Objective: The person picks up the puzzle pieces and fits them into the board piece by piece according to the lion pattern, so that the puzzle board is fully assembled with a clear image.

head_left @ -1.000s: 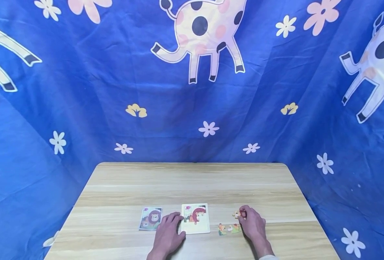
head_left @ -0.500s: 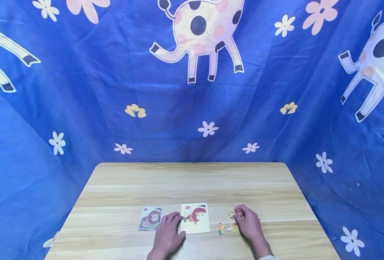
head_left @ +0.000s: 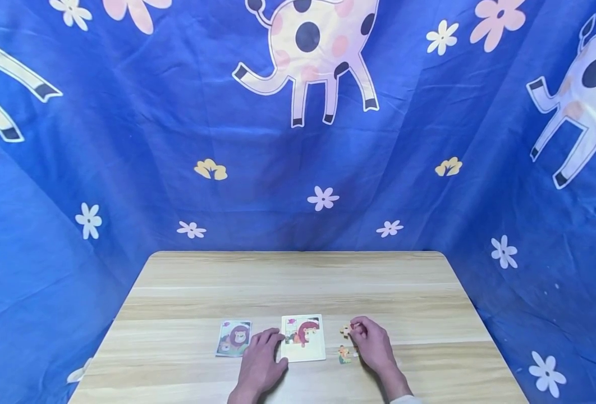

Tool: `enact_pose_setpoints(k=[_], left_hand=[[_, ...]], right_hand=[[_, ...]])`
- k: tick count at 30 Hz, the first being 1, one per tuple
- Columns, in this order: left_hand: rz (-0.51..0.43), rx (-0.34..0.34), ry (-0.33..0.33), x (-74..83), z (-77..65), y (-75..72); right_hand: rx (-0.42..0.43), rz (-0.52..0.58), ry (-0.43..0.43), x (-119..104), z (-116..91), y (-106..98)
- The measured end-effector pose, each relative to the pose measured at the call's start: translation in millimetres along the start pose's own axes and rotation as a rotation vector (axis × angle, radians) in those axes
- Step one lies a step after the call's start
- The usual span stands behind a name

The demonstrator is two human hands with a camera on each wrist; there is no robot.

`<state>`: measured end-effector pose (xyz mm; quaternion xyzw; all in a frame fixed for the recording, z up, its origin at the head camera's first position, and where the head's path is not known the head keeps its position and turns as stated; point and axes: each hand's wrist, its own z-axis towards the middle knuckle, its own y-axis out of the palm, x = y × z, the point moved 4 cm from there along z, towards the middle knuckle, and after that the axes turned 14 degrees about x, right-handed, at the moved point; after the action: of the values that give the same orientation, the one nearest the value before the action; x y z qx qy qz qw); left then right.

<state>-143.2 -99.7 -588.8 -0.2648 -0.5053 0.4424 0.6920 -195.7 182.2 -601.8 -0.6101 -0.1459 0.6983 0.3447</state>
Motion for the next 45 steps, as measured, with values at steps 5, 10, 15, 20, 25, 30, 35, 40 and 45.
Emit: enact_pose_setpoints(k=[5, 10, 15, 20, 25, 30, 35, 40, 45], left_hand=[[0.009, -0.005, 0.004, 1.4, 0.0, -1.4], [0.013, -0.006, 0.006, 1.7, -0.3, -1.8], [0.014, -0.01, 0.007, 1.9, 0.1, -1.4], [0.007, -0.013, -0.006, 1.4, 0.6, -0.6], [0.003, -0.007, -0.007, 2.3, 1.4, -1.7], [0.012, -0.015, 0.002, 3.9, 1.1, -1.2], [0.011, -0.024, -0.006, 4.0, 0.8, -0.8], [0.009, -0.02, -0.01, 2.8, 0.5, 0.7], [0.011, -0.013, -0.013, 1.0, 0.5, 2.4]], right_hand=[[-0.031, 0.04, -0.002, -10.0, -3.5, 10.0], [-0.044, 0.038, -0.014, -21.6, -7.1, 18.4], [-0.051, 0.024, -0.047, -32.6, -9.6, 27.4], [-0.059, -0.002, -0.075, -41.3, -12.3, 35.7], [-0.056, -0.074, -0.101, -48.1, -13.1, 41.4], [-0.065, -0.095, -0.117, -54.3, -14.8, 45.2], [-0.089, -0.074, -0.077, -58.5, -16.2, 49.2], [-0.098, -0.086, -0.05, -59.2, -17.1, 52.6], [-0.101, -0.104, -0.046, -59.4, -18.1, 55.7]])
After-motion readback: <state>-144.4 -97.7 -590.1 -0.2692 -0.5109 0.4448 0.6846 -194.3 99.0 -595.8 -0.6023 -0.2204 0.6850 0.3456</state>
